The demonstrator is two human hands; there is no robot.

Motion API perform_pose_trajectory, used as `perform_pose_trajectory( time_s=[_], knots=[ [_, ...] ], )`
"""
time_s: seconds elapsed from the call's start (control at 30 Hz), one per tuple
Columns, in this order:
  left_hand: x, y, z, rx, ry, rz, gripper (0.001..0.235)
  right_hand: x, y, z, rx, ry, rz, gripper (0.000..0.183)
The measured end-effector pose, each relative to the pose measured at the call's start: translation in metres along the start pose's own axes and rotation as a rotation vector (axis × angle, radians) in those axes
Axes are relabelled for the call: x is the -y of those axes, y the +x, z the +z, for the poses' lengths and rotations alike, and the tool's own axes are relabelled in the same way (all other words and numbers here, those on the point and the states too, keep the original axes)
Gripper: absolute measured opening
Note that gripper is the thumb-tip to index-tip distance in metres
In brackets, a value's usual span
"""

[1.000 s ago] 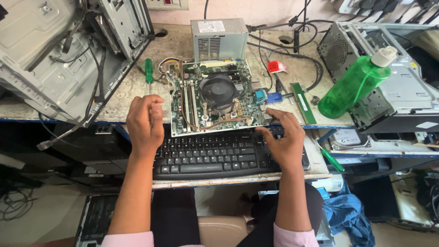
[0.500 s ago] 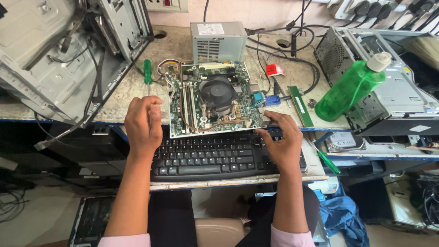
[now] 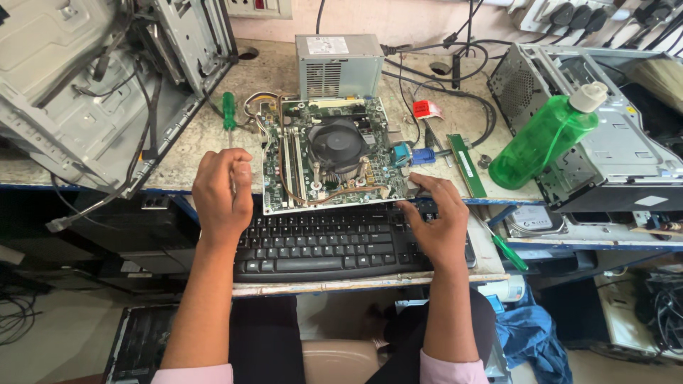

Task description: The person removes two RAM modules from a motherboard, compares them, and reinstalls one. They then remove the CPU cooler, disconnect a power cable, and reseat the CPU in its socket.

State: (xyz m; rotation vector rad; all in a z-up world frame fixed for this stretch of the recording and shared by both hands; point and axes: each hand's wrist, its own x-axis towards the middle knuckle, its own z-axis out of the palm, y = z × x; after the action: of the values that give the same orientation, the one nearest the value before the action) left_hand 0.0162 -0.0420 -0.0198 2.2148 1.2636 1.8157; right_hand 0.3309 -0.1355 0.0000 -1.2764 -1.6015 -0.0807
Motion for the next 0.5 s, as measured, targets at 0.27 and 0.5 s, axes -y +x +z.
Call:
perform_pose_trajectory(
  time_s=[0.27, 0.5],
  knots=[
    [-0.001, -0.002, 0.0, 0.024, 0.073, -0.061, 0.023, -0.007, -0.005, 0.0, 0.002, 0.003, -0.033, 0.038],
    [0.009, -0.006, -0.003, 0.094, 0.064, -0.037, 0.022, -0.017, -0.013, 0.011, -0.038, 0.025, 0.01, 0.029]
  ],
)
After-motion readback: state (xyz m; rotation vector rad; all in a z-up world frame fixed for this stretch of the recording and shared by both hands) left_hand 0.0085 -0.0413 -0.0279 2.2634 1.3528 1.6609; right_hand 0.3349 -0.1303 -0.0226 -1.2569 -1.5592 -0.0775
